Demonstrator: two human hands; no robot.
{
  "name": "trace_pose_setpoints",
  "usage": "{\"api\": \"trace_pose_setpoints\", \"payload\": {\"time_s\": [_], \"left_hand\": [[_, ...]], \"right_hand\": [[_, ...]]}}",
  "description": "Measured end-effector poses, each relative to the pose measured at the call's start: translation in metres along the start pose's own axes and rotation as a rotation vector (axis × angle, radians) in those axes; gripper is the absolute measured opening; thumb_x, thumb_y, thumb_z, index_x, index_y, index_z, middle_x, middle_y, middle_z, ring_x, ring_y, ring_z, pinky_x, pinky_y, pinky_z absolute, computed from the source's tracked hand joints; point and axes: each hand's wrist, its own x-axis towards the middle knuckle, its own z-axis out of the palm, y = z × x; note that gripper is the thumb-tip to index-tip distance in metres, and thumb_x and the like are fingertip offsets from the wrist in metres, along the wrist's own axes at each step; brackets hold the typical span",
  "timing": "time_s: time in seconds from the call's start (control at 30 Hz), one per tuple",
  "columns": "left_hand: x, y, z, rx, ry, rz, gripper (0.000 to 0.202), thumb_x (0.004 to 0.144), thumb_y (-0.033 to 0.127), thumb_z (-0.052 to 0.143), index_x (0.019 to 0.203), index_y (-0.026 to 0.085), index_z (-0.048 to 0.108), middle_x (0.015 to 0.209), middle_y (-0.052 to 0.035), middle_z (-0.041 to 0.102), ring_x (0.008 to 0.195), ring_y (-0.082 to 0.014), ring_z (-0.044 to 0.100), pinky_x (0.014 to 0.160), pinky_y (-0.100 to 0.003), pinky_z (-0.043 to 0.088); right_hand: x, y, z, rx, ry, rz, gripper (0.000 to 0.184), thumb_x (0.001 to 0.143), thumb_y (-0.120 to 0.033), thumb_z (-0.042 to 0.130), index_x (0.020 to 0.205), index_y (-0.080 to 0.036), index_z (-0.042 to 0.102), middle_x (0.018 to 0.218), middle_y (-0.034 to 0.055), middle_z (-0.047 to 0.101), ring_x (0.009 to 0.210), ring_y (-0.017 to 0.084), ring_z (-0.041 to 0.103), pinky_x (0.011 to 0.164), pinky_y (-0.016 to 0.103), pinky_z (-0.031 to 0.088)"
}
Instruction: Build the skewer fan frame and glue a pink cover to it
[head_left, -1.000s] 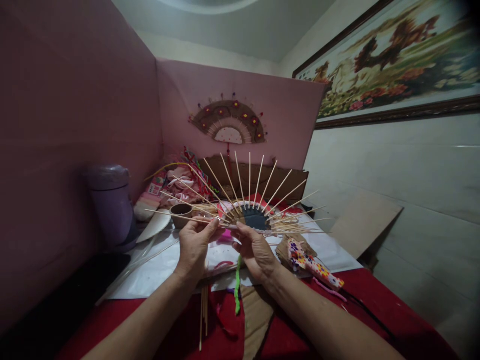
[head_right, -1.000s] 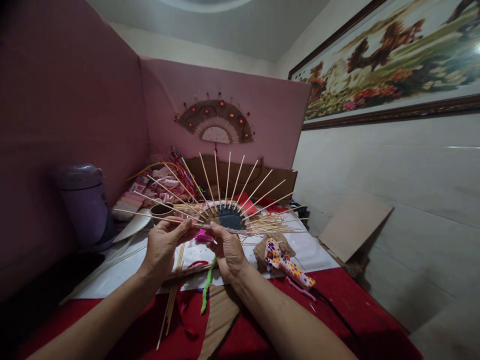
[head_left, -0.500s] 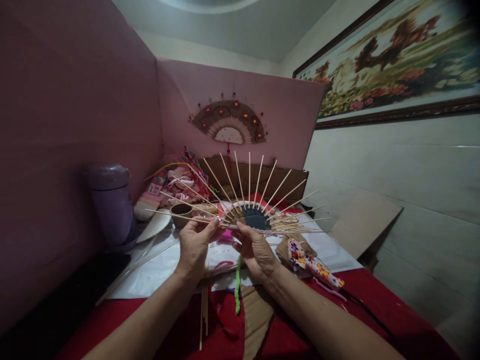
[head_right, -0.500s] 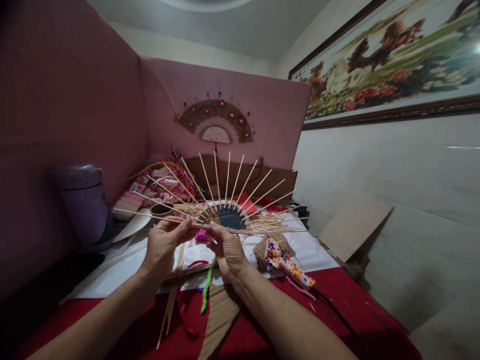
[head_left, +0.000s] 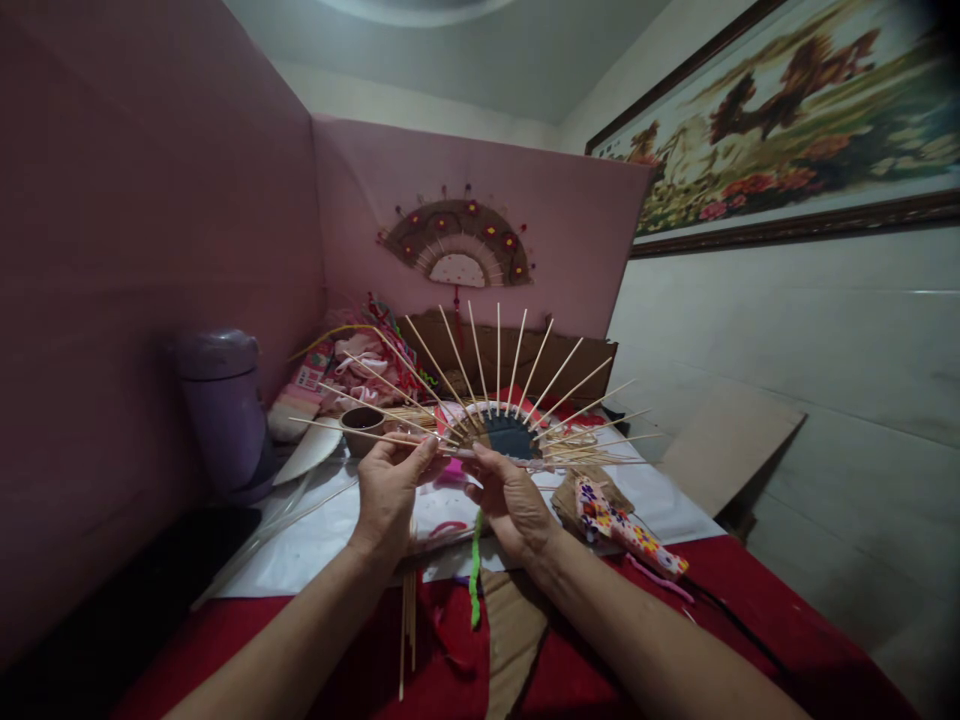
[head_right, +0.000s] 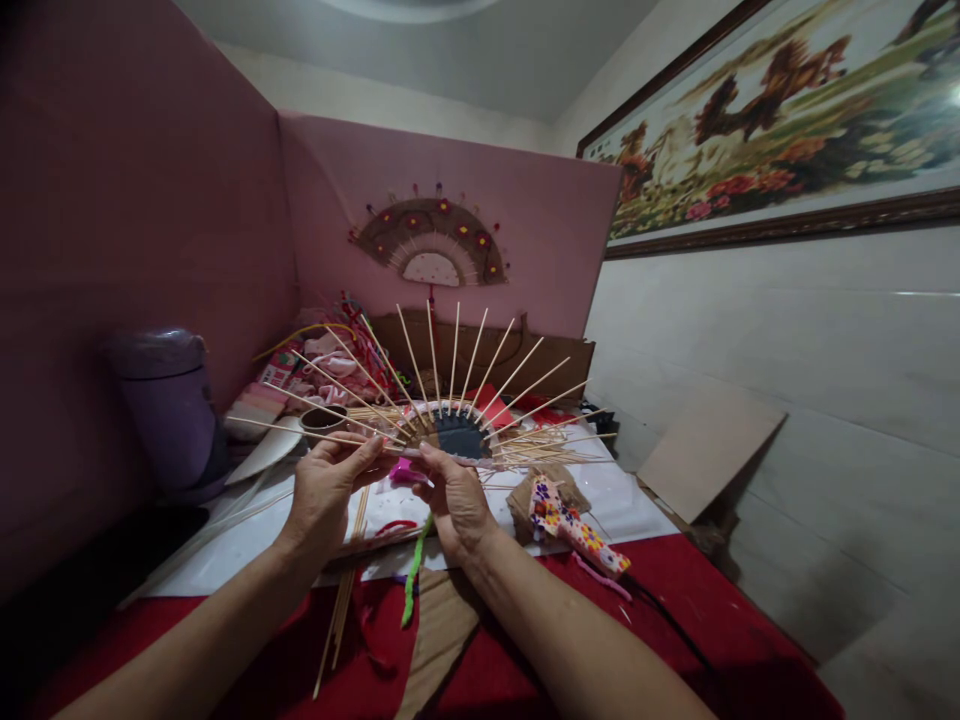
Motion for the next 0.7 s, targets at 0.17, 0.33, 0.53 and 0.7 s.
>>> {"api": "trace_pose_setpoints", "payload": {"time_s": [0.17, 0.33, 0.53, 0.7], "left_hand": [[0.0, 0.0011, 0.0008, 0.014, 0.019, 0.008, 0.026, 0.055, 0.025, 0.076, 0.065, 0.012, 0.056, 0.059, -0.0029, 0.066, 0.053, -0.0158, 0.064, 0.058, -0.03, 0.053], [-0.0003, 0.0016, 0.0015, 0.016, 0.019, 0.004, 0.026, 0.055, 0.025, 0.076, 0.065, 0.012, 0.056, 0.059, -0.0031, 0.067, 0.053, -0.0156, 0.064, 0.058, -0.03, 0.053], [-0.0012, 0.0027, 0.002, 0.003, 0.021, -0.005, 0.027, 0.053, 0.025, 0.077, 0.065, 0.012, 0.056, 0.059, -0.0029, 0.067, 0.052, -0.0154, 0.064, 0.058, -0.03, 0.053], [-0.0008, 0.0023, 0.0018, 0.014, 0.02, -0.004, 0.028, 0.053, 0.026, 0.077, 0.066, 0.012, 0.057, 0.06, -0.0031, 0.067, 0.053, -0.0155, 0.064, 0.058, -0.03, 0.053]], "right_hand": [[0.0004, 0.0, -0.0004, -0.013, 0.002, 0.004, 0.008, 0.066, -0.022, 0.069, 0.071, -0.016, 0.068, 0.074, 0.0018, 0.071, 0.064, 0.013, 0.061, 0.053, 0.022, 0.04], [-0.0008, -0.0008, 0.0011, -0.014, -0.003, 0.005, 0.009, 0.065, -0.022, 0.07, 0.07, -0.016, 0.068, 0.073, 0.0013, 0.071, 0.063, 0.012, 0.061, 0.052, 0.022, 0.04], [-0.0014, -0.0008, 0.0015, -0.008, 0.001, 0.008, 0.007, 0.066, -0.022, 0.069, 0.07, -0.016, 0.068, 0.072, 0.0007, 0.071, 0.064, 0.012, 0.061, 0.054, 0.022, 0.04], [-0.0008, -0.001, 0.0013, -0.012, 0.015, 0.009, 0.009, 0.065, -0.022, 0.07, 0.071, -0.016, 0.068, 0.074, 0.0016, 0.071, 0.065, 0.013, 0.061, 0.053, 0.022, 0.04]]}}
